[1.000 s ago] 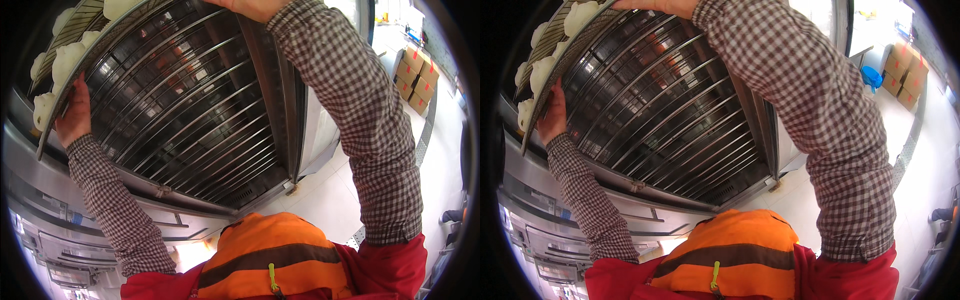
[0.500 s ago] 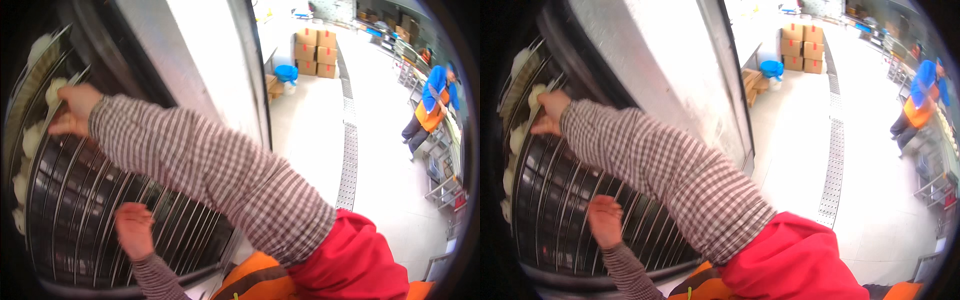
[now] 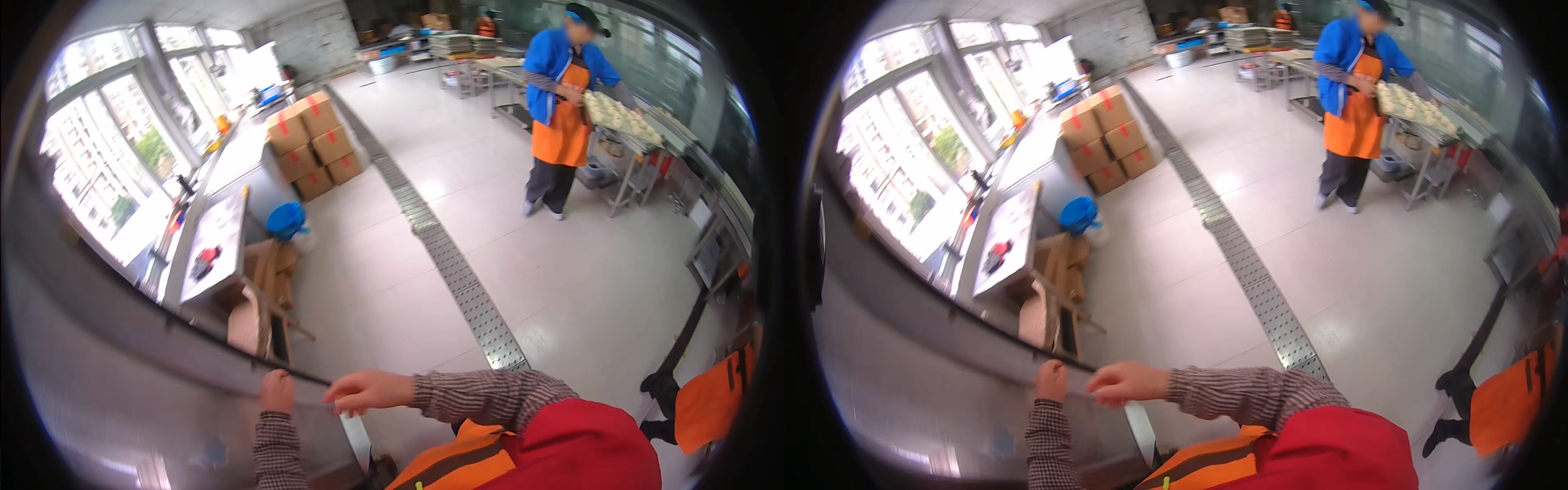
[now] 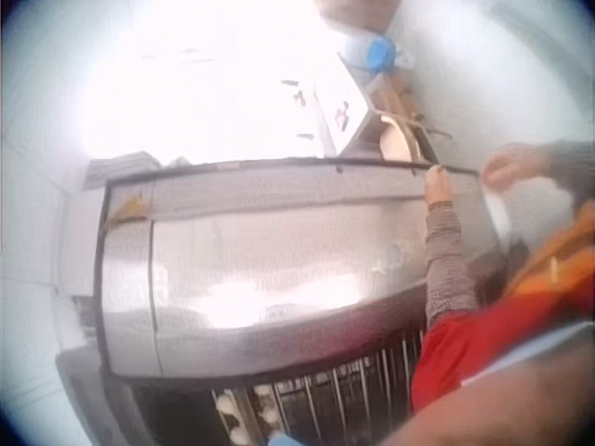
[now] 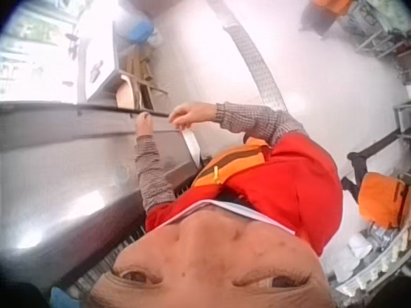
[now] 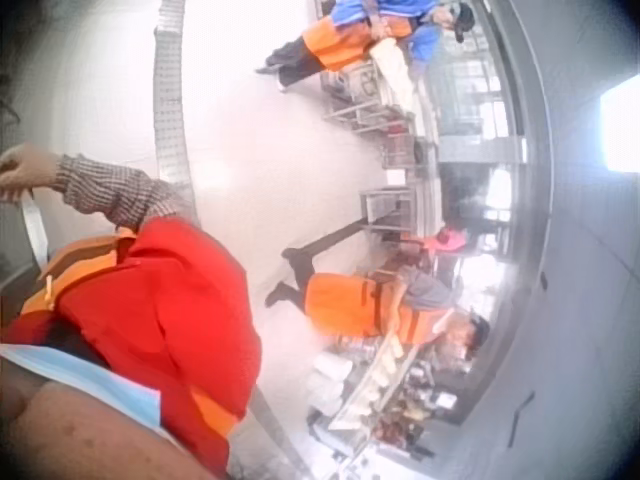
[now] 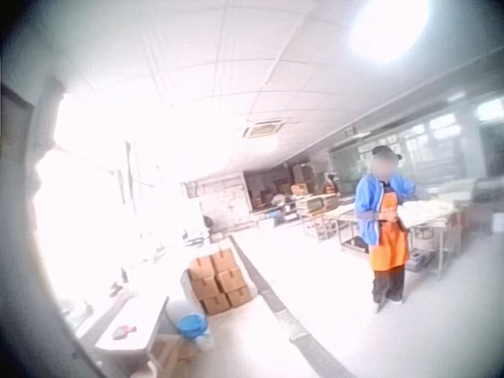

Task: The person fills and pleats dough buns by hand, places them on a tray, and loads the tray into a proofer. They then return to the conveyor to continue filling and shaping more buns.

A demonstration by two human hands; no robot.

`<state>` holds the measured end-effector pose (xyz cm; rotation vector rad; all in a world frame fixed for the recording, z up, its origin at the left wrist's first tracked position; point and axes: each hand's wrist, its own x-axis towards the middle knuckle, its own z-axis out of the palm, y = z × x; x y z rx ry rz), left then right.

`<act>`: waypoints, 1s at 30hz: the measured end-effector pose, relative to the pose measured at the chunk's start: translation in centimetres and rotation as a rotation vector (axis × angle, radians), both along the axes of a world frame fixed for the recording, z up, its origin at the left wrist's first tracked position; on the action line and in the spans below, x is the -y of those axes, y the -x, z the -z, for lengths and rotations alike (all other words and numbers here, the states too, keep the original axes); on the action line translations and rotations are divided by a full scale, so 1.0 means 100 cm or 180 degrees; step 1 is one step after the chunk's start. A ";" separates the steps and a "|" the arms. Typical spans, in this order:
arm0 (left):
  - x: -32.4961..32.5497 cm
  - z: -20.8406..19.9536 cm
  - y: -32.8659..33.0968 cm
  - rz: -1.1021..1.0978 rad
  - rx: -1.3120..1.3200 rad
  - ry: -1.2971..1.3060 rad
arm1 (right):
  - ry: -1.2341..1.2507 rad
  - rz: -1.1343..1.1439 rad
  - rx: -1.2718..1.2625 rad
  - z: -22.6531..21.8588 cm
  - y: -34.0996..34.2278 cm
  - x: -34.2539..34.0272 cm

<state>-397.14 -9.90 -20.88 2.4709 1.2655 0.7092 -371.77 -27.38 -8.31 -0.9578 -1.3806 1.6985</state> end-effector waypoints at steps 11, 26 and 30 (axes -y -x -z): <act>-0.202 0.047 -0.180 0.0302 -0.3608 -0.0105 | 0.1004 0.1634 -0.0113 0.098 -0.264 -0.084; -0.504 0.012 -0.565 0.1482 -0.2523 -0.0552 | 0.2237 0.4702 0.0213 0.254 -0.487 -0.105; -0.564 0.030 -0.668 0.1732 -0.2482 -0.0544 | 0.2694 0.4784 0.0148 0.282 -0.545 -0.133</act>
